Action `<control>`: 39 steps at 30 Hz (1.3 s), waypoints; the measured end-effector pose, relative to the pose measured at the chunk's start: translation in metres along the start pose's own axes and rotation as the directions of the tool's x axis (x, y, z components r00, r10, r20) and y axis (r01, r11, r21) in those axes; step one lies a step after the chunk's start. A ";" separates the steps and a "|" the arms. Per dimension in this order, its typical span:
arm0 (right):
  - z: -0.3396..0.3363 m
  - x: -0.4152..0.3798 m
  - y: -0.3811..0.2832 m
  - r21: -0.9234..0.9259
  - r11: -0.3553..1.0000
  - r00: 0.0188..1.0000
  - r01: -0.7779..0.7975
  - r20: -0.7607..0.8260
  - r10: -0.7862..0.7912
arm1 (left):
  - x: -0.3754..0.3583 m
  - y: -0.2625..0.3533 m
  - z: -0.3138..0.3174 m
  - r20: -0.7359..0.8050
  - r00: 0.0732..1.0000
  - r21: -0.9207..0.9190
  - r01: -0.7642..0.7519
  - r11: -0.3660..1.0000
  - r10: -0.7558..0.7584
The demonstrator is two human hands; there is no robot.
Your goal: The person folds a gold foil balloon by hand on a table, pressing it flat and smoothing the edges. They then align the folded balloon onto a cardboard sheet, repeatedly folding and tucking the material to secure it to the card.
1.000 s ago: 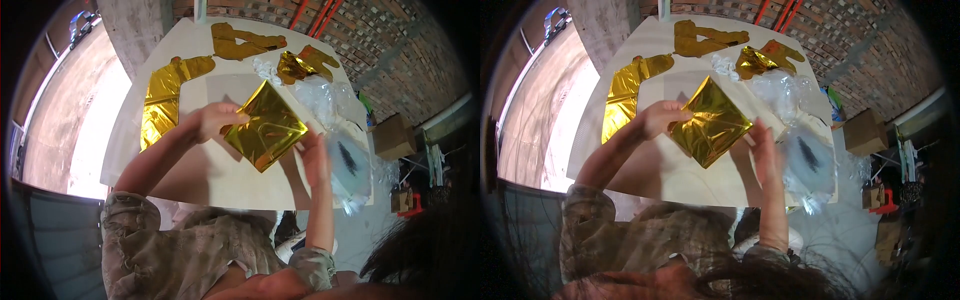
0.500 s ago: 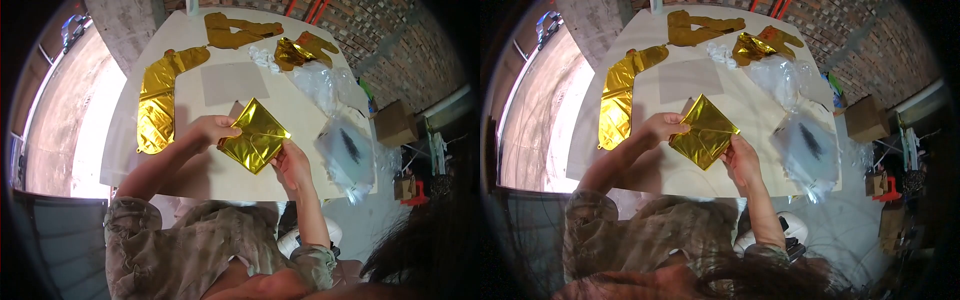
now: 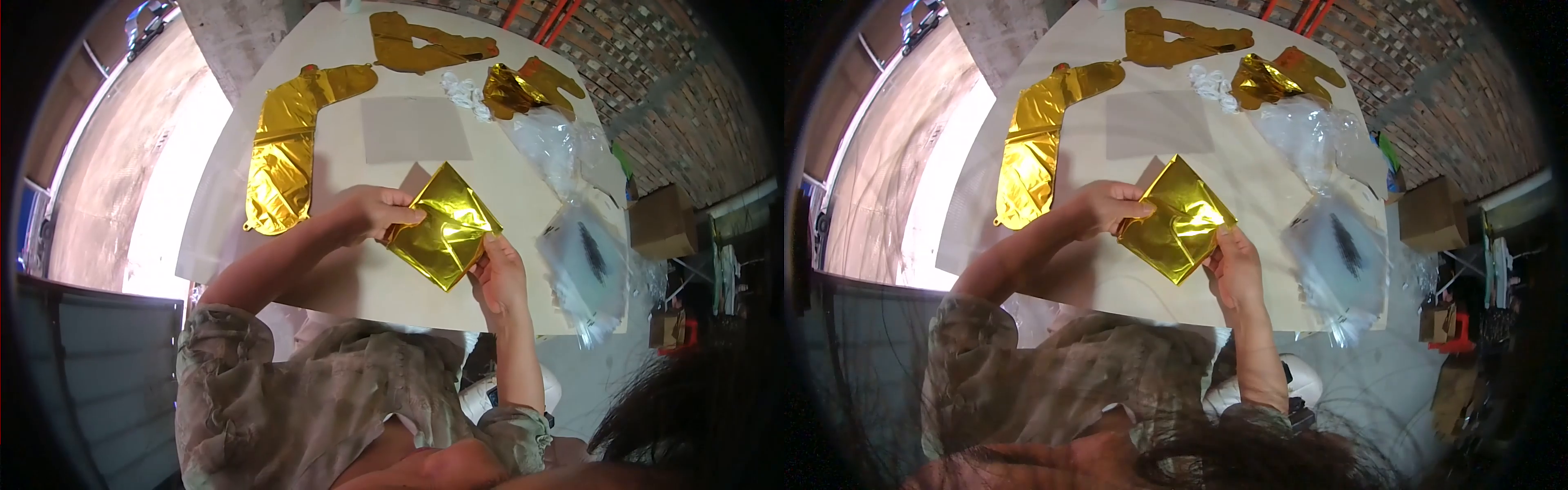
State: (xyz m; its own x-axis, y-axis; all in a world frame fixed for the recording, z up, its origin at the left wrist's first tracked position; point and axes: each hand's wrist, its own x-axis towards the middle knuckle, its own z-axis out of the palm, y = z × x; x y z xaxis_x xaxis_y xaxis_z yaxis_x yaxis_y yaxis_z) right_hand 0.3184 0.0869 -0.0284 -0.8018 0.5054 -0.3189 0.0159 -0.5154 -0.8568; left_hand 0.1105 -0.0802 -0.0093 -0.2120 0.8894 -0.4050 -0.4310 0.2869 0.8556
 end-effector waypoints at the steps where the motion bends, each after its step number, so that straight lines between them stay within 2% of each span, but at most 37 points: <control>1: 0.002 -0.002 -0.002 0.002 1.000 1.000 0.013 -0.004 -0.013 | -0.001 0.000 0.001 -0.006 1.000 -0.007 0.001 1.000 -0.001; 3: 0.001 -0.002 -0.002 0.002 1.000 1.000 0.021 -0.001 -0.021 | -0.003 0.001 0.002 0.101 0.993 -0.018 -0.055 0.998 0.056; 6: 0.000 -0.004 -0.001 -0.020 0.999 0.998 0.030 0.049 -0.029 | 0.003 -0.004 -0.002 0.100 0.992 0.004 -0.074 0.997 0.073; 8: 0.008 -0.010 -0.002 0.096 0.995 0.999 0.030 0.025 -0.033 | 0.004 -0.004 0.000 0.089 0.994 0.004 -0.070 0.998 0.069; 11: -0.005 -0.004 0.012 0.094 0.995 0.999 0.021 0.048 -0.025 | -0.002 0.003 0.008 0.082 0.996 0.025 -0.030 0.999 0.028; 14: 0.005 -0.005 0.002 0.113 0.989 0.995 0.093 -0.056 -0.087 | -0.001 -0.001 0.011 0.096 0.995 0.075 -0.008 0.997 0.001; 15: 0.006 -0.005 -0.003 0.029 0.985 0.970 0.168 -0.185 -0.160 | 0.000 -0.001 0.009 0.101 0.995 0.105 -0.017 0.994 0.006; 16: 0.012 -0.011 -0.016 0.027 0.984 0.967 0.177 -0.190 -0.169 | 0.000 0.003 0.010 0.110 0.994 0.109 -0.022 0.994 0.009; 17: 0.020 -0.020 -0.031 -0.188 0.932 0.928 0.309 -0.156 -0.339 | -0.003 0.007 0.011 0.120 0.993 0.252 -0.046 0.967 0.015; 18: 0.024 -0.024 -0.040 -0.387 0.821 0.870 0.421 -0.086 -0.486 | -0.005 0.010 0.014 0.129 0.991 0.389 -0.068 0.919 0.019; 19: 0.009 -0.016 -0.039 -0.388 0.793 0.873 0.469 0.068 -0.483 | -0.005 0.011 0.016 0.133 0.991 0.387 -0.064 0.920 0.013; 20: 0.006 -0.017 -0.042 -0.388 0.796 0.875 0.464 0.063 -0.479 | -0.005 0.014 0.016 0.189 0.982 0.487 -0.120 0.865 0.030; 21: 0.007 -0.017 -0.044 -0.387 0.859 0.940 0.336 0.199 -0.278 | -0.005 0.017 0.017 0.244 0.969 0.576 -0.180 0.798 0.043; 22: 0.007 -0.017 -0.046 -0.407 0.892 0.942 0.199 0.329 -0.060 | -0.005 0.024 0.021 0.240 0.970 0.573 -0.177 0.800 0.043; 23: -0.002 -0.008 -0.038 -0.503 0.853 0.948 0.141 0.318 0.031 | -0.006 0.033 0.027 0.253 0.967 0.666 -0.196 0.720 0.030; 24: 0.000 -0.007 -0.033 -0.508 0.850 0.944 0.142 0.327 0.037 | -0.007 0.037 0.029 0.261 0.965 0.749 -0.214 0.628 0.018; 25: 0.004 -0.008 -0.028 -0.400 0.908 0.963 0.125 0.270 -0.013 | -0.005 0.031 0.025 0.251 0.968 0.746 -0.212 0.631 0.028; 26: 0.006 -0.009 -0.023 -0.286 0.951 0.977 0.114 0.206 -0.055 | 0.000 0.021 0.020 0.213 0.963 0.636 -0.266 0.724 0.167; 27: 0.004 -0.009 -0.019 -0.233 0.965 0.986 0.122 0.141 -0.091 | 0.003 0.015 0.017 0.155 0.942 0.515 -0.333 0.790 0.296; 28: -0.001 -0.008 -0.015 -0.236 0.964 0.984 0.126 0.150 -0.092 | -0.005 0.014 0.018 0.150 0.941 0.516 -0.337 0.788 0.304; 29: -0.008 -0.007 -0.011 -0.153 0.978 0.987 0.141 0.097 -0.127 | -0.018 0.012 0.019 -0.034 0.895 0.553 -0.354 0.755 0.444; 30: -0.011 -0.006 -0.009 -0.066 0.985 0.986 0.162 0.040 -0.160 | -0.028 0.011 0.020 -0.204 0.797 0.594 -0.360 0.719 0.569; 31: -0.010 -0.007 -0.010 -0.025 0.984 0.984 0.174 0.025 -0.174 | -0.035 0.011 0.022 -0.203 0.794 0.599 -0.363 0.714 0.573; 33: -0.012 -0.007 -0.008 0.009 0.985 0.984 0.174 0.024 -0.175 | -0.044 0.006 0.026 -0.284 0.923 0.406 -0.129 0.905 0.259; 34: -0.012 -0.007 -0.007 0.043 0.985 0.985 0.169 0.022 -0.170 | -0.045 0.001 0.030 -0.291 0.921 0.401 -0.128 0.907 0.258; 36: -0.015 -0.007 -0.004 0.042 0.987 0.986 0.158 0.040 -0.160 | -0.042 -0.008 0.037 -0.276 0.898 0.349 -0.239 0.906 0.343; 39: -0.015 -0.009 -0.003 0.049 0.985 0.984 0.168 0.058 -0.171 | -0.036 -0.010 0.040 -0.288 0.887 0.334 -0.259 0.906 0.360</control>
State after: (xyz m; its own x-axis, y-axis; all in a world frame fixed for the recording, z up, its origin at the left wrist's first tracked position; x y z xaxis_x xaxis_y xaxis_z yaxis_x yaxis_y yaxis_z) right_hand 0.3346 0.0943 -0.0292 -0.8261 0.5449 -0.1434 -0.1485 -0.4560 -0.8775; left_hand 0.1578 -0.1010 0.0099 -0.5963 0.7897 -0.1442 -0.0427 0.1482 0.9880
